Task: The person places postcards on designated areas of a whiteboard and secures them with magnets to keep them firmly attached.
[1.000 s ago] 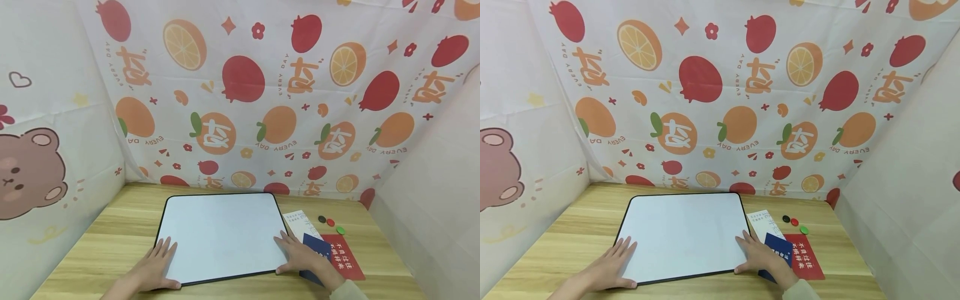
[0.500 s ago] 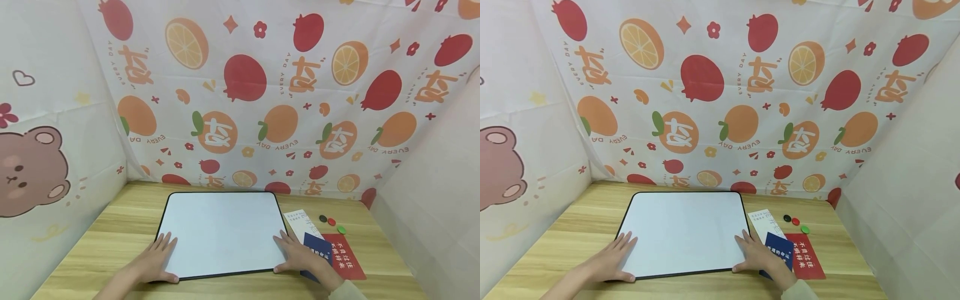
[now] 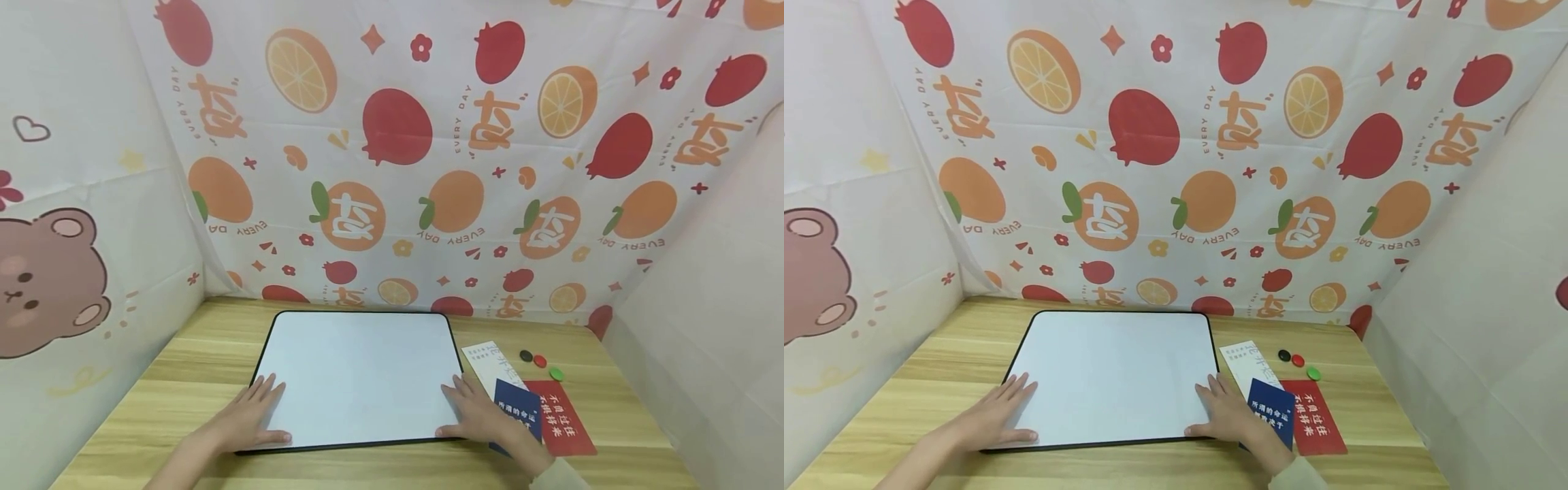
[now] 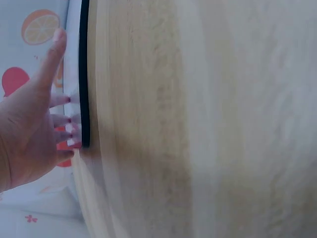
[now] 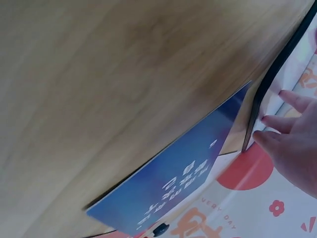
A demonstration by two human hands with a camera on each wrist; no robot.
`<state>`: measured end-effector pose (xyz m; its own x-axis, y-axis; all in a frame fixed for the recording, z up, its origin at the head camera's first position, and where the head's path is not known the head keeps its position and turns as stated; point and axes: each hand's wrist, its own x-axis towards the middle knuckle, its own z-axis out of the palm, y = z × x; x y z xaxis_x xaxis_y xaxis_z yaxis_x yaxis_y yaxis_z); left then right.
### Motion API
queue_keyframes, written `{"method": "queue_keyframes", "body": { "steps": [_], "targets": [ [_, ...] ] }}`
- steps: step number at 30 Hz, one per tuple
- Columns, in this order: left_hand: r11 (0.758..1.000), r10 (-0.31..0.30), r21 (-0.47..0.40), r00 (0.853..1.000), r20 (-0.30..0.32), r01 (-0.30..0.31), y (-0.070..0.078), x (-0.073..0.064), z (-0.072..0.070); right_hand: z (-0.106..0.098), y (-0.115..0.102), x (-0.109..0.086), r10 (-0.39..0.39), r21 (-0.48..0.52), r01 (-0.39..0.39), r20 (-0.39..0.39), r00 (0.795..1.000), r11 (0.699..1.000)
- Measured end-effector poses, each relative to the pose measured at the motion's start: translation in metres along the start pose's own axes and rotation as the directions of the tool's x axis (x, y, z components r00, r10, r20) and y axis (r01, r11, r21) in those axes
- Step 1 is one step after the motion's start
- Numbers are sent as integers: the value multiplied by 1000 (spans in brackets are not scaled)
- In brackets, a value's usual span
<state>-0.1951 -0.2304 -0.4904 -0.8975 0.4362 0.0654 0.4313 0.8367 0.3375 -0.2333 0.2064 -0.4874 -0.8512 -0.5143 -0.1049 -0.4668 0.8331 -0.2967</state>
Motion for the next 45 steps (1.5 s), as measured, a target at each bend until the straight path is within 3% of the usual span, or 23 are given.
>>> {"method": "queue_keyframes", "body": {
  "steps": [7, 13, 21, 35, 45],
  "targets": [
    [999, 9, -42, 1000, -1, -10, 8, 0, 1, 2, -2, 5, -5, 37, 5, -4, 1000, 999],
    [999, 23, -47, 1000, 12, -22, 10, 1, -1, 6, 2, 6, -14, -3, 14, 18, 1000, 1000],
    [998, 50, -37, 999, -8, -50, 2, 6, -3, 9, 0, 11, -21, -49, 21, 11, 1000, 999],
    [997, 66, -47, 998, -11, -67, -11, 10, -2, 8, -11, 12, -2, -22, 3, 46, 999, 1000],
    [994, 89, -58, 996, -21, -90, -8, 11, -7, 8, -12, 8, -8, -47, 9, 39, 999, 999]
  ]
}}
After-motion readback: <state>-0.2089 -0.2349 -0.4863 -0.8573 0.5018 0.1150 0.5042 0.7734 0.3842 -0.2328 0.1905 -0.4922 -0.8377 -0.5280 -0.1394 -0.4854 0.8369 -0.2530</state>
